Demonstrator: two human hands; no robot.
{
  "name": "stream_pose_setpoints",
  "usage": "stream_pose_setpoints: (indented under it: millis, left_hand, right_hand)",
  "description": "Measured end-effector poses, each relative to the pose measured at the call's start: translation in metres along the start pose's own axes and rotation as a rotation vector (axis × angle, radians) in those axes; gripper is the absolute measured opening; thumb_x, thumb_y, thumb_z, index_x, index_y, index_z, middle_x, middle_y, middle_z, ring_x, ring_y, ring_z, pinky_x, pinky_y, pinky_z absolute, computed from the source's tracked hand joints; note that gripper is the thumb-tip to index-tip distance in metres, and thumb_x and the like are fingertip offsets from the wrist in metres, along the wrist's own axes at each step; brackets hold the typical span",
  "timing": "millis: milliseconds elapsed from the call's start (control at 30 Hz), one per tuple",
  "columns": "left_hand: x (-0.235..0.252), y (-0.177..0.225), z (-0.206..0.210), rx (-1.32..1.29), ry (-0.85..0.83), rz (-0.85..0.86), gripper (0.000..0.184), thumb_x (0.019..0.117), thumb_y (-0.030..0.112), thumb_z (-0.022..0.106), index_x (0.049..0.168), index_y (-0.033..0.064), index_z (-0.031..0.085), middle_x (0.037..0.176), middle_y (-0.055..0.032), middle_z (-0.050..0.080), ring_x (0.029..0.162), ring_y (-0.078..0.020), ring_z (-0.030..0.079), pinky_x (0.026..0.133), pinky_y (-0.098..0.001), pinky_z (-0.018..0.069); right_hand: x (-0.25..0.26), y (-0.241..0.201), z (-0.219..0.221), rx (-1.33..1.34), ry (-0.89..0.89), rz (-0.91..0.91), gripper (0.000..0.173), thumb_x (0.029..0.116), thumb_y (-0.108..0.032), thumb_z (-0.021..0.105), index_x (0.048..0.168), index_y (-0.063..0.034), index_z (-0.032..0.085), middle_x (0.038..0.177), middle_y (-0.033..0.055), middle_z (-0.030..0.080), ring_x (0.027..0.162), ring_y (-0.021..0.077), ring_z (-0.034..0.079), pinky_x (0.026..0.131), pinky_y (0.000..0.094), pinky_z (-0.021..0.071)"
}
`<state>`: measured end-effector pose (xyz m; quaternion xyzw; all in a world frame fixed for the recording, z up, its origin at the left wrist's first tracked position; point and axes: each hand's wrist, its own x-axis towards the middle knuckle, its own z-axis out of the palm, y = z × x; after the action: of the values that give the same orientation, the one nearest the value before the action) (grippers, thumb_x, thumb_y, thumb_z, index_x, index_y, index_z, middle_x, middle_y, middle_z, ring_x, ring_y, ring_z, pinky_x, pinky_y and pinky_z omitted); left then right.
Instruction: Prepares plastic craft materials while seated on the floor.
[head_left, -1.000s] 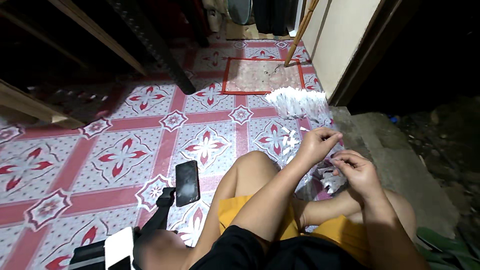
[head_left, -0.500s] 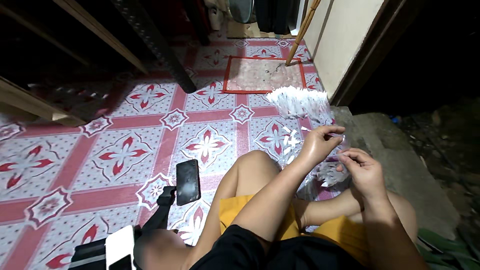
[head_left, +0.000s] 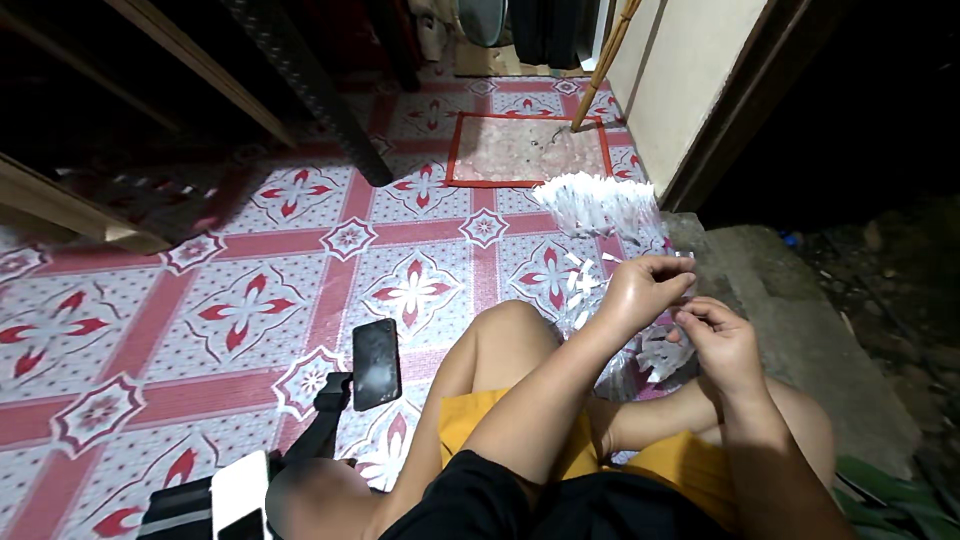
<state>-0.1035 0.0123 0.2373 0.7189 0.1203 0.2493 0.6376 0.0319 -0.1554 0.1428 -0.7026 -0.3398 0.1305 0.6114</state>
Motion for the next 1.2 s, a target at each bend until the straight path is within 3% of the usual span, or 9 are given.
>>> stream_pose_setpoints:
  millis: [167,267,333,433,567,700,900,1067,1200]
  left_hand:
    - [0.001,-0.002,0.001,0.022,0.027,-0.009,0.020,0.0964,0.017,0.072,0.113,0.0075,0.077,0.097,-0.0021,0.077,0.084,-0.0082,0.073,0.081,-0.0312,0.0621]
    - [-0.001,0.001,0.002,-0.083,0.045,0.008,0.033,0.0945,0.010,0.073,0.126,0.0025,0.067,0.095,-0.0045,0.076,0.080,-0.0099,0.073,0.078,-0.0307,0.0623]
    - [-0.001,0.002,0.002,-0.113,0.054,0.039,0.044,0.0929,0.006,0.074,0.134,0.0013,0.060,0.095,-0.0058,0.077,0.079,-0.0112,0.073,0.078,-0.0310,0.0624]
    - [-0.002,0.003,0.002,-0.107,0.048,0.083,0.052,0.0915,0.003,0.075,0.140,0.0016,0.055,0.096,-0.0064,0.077,0.080,-0.0122,0.074,0.078,-0.0316,0.0624]
    - [-0.003,0.001,0.003,-0.011,0.023,0.199,0.053,0.0916,0.006,0.076,0.140,0.0028,0.056,0.096,-0.0041,0.077,0.081,-0.0116,0.074,0.079,-0.0315,0.0637]
    - [-0.004,-0.001,0.006,0.092,0.006,0.303,0.052,0.0926,0.009,0.076,0.141,0.0047,0.056,0.097,0.0002,0.078,0.084,-0.0091,0.074,0.081,-0.0310,0.0644]
    - [-0.004,-0.004,0.012,0.142,-0.019,0.362,0.054,0.0927,0.013,0.077,0.142,0.0072,0.056,0.098,0.0026,0.078,0.085,-0.0075,0.075,0.082,-0.0303,0.0647]
    - [0.000,-0.019,0.026,0.260,-0.020,0.388,0.052,0.0935,0.024,0.077,0.142,0.0169,0.059,0.097,0.0079,0.076,0.085,-0.0040,0.073,0.081,-0.0295,0.0641]
    - [0.003,-0.023,0.030,0.165,-0.050,0.400,0.057,0.0924,0.018,0.078,0.144,0.0120,0.055,0.100,0.0045,0.077,0.087,-0.0063,0.074,0.083,-0.0297,0.0638]
  right_hand:
    - [0.001,0.001,0.000,-0.001,-0.016,0.003,0.008,0.0953,-0.013,0.071,0.100,-0.0072,0.074,0.104,0.0060,0.071,0.083,0.0182,0.070,0.071,0.0343,0.0629]
    - [0.003,0.007,-0.001,-0.043,0.010,-0.005,0.009,0.0945,-0.015,0.072,0.101,-0.0097,0.075,0.109,0.0058,0.071,0.086,0.0177,0.070,0.072,0.0342,0.0631]
    - [0.005,0.017,-0.007,-0.096,0.030,-0.025,0.010,0.0936,-0.020,0.074,0.101,-0.0144,0.077,0.119,0.0040,0.067,0.097,0.0172,0.069,0.077,0.0331,0.0634]
    - [0.009,0.030,-0.020,-0.026,0.020,-0.099,0.013,0.0929,-0.019,0.075,0.104,-0.0136,0.076,0.128,0.0047,0.064,0.104,0.0180,0.066,0.082,0.0321,0.0617]
    - [0.014,0.028,-0.034,0.223,-0.045,-0.152,0.017,0.0949,-0.013,0.072,0.110,-0.0036,0.072,0.125,0.0116,0.063,0.098,0.0213,0.067,0.077,0.0341,0.0621]
    - [0.014,0.022,-0.039,0.352,-0.059,-0.201,0.020,0.0944,-0.008,0.071,0.113,-0.0002,0.070,0.126,0.0141,0.062,0.098,0.0225,0.067,0.076,0.0343,0.0626]
    - [0.011,0.006,-0.036,0.342,-0.006,-0.294,0.019,0.0914,-0.006,0.074,0.110,-0.0009,0.072,0.131,0.0134,0.061,0.117,0.0260,0.061,0.098,0.0375,0.0567]
    - [0.012,0.007,-0.038,0.326,-0.004,-0.323,0.019,0.0926,-0.006,0.073,0.111,-0.0003,0.072,0.125,0.0137,0.065,0.114,0.0261,0.063,0.095,0.0365,0.0579]
    - [0.013,0.007,-0.035,0.319,0.029,-0.354,0.017,0.0937,-0.006,0.071,0.110,-0.0003,0.072,0.119,0.0131,0.068,0.114,0.0267,0.064,0.097,0.0380,0.0572]
